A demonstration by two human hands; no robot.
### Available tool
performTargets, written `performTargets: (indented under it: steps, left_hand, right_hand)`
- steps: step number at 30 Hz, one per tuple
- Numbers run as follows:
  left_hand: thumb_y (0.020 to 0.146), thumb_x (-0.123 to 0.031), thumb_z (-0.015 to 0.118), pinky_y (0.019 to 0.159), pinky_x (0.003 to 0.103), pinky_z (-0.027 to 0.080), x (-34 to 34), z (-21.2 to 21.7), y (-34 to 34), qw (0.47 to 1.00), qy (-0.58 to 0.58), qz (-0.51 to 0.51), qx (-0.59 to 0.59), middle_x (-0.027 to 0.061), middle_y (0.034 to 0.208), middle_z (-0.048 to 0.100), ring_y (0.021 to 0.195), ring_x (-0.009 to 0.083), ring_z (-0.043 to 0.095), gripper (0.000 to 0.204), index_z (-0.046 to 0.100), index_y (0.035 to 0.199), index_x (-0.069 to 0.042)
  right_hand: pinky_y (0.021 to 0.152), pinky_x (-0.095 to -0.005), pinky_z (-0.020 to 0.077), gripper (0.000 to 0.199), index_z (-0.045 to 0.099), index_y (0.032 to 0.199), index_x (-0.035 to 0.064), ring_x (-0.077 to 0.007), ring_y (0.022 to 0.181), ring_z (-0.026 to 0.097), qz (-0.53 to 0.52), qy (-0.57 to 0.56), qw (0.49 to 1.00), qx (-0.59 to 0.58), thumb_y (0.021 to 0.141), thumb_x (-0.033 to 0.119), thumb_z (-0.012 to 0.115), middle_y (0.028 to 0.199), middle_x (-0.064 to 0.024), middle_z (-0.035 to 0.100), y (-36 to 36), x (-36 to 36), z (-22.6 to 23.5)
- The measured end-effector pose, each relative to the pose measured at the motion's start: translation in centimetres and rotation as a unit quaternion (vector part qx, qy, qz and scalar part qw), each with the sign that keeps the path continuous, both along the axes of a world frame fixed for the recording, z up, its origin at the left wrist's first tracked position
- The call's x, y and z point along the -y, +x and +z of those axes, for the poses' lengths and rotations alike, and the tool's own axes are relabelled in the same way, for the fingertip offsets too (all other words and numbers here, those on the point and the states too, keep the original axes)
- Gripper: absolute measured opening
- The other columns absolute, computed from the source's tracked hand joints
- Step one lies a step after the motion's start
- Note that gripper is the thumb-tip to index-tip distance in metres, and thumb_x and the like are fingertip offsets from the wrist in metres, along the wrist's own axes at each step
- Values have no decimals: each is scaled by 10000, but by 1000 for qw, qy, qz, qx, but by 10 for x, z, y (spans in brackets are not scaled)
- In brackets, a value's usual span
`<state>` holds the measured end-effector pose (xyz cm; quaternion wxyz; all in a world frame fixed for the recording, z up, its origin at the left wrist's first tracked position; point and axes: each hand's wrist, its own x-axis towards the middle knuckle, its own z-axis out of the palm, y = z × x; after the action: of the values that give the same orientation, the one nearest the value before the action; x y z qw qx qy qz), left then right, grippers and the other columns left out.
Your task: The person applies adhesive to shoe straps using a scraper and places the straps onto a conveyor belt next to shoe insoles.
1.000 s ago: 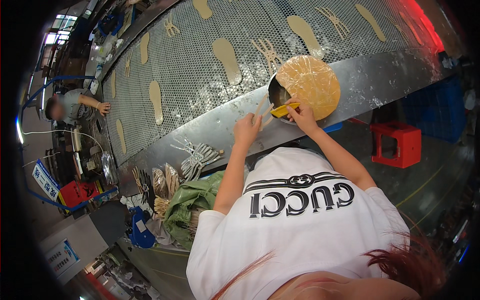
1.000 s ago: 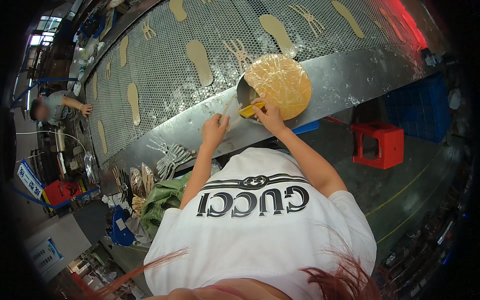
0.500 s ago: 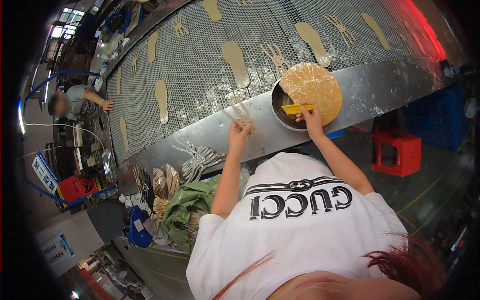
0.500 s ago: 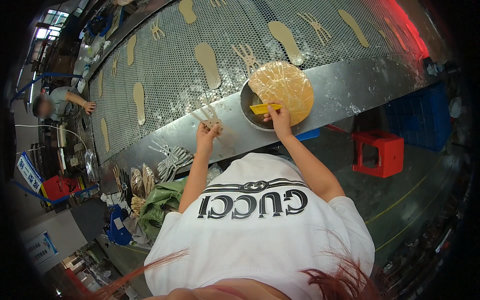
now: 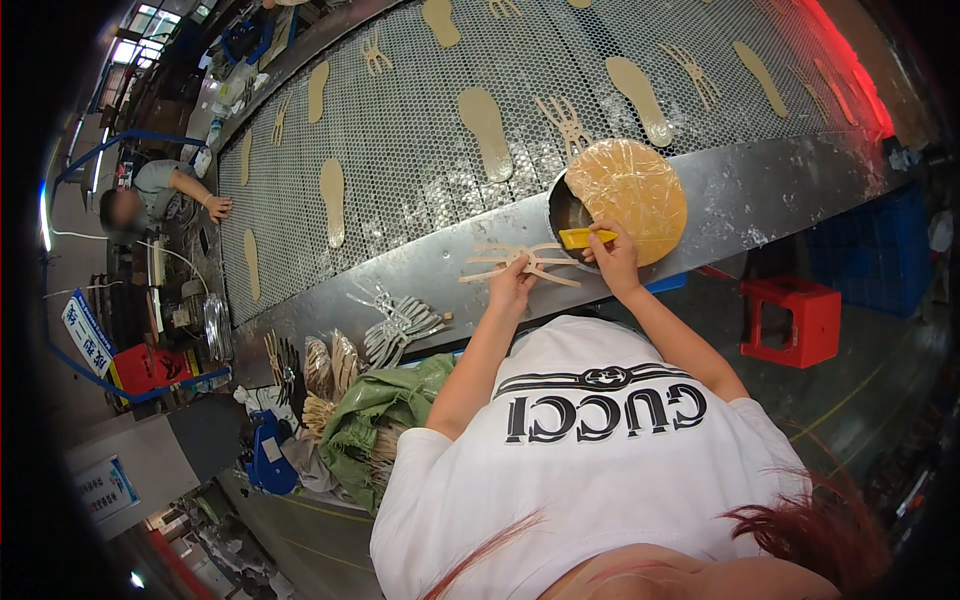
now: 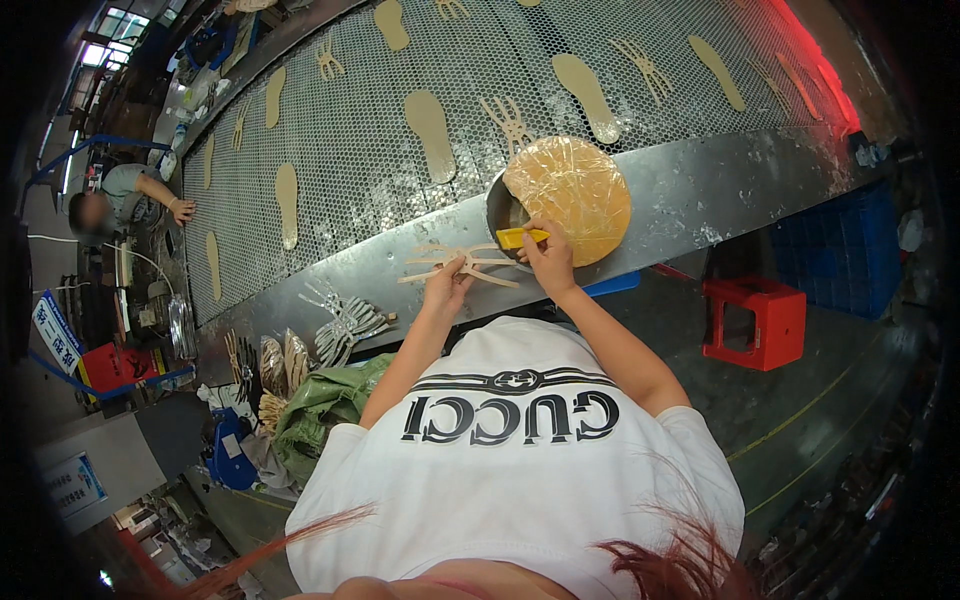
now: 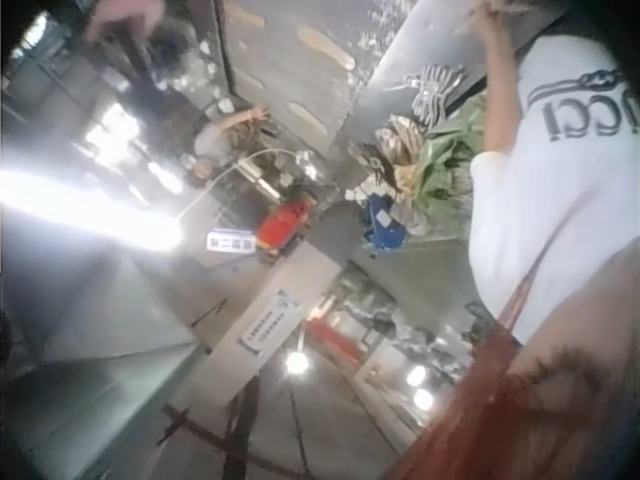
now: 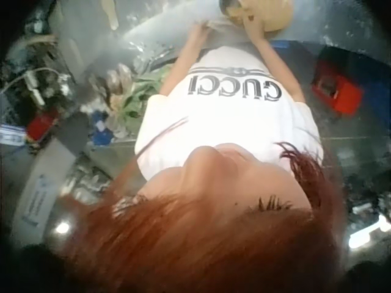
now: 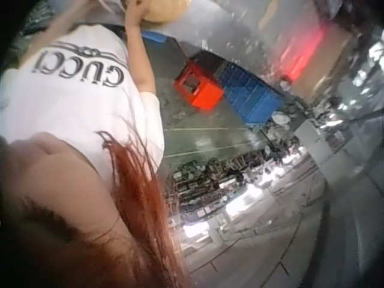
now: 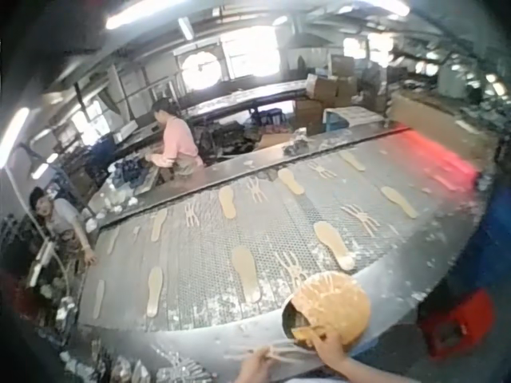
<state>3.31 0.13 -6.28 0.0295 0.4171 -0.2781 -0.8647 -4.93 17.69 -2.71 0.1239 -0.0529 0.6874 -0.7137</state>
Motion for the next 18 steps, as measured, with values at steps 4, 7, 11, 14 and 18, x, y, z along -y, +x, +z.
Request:
performTargets:
  steps: [4,7,11,14,18]
  left_hand:
    - [825,9,526,756,408,543,6,-1,5,1000,-18,0,-8,169,981,539,902,285,587,253,386,1035,14]
    - [823,4,533,741,404,544,10,10,9,998,-56,2,-28,170,984,539,911,289,583,254,387,1031,4]
    - [819,-33,567,785,417,530,26,15,21,994,-77,49,-63,125,945,564,871,258,596,213,458,1001,-17]
    - [815,-68,593,745,376,529,35,9,28,995,8,93,-23,87,921,576,828,216,591,149,521,939,-30]
    - [810,-100,615,702,318,506,40,-6,32,994,55,91,32,53,888,583,790,175,565,108,563,892,-54]
  right_hand:
    - [508,-193,480,121,506,967,21,-81,581,579,0,-22,999,36,846,24,511,756,-45,549,2,3,-15]
    - [501,-195,477,112,501,961,23,-79,575,578,1,1,999,37,849,21,502,757,-45,548,2,-1,-18]
    - [506,-208,467,102,515,945,22,-94,597,583,6,39,999,-6,845,19,501,752,-39,554,4,-3,-14]
    - [520,-226,460,92,533,923,18,-107,620,586,45,142,972,-180,836,13,505,756,-41,555,2,-6,-5]
    - [534,-245,449,85,553,902,16,-115,631,584,92,191,952,-220,824,20,520,771,-50,561,1,-3,4]
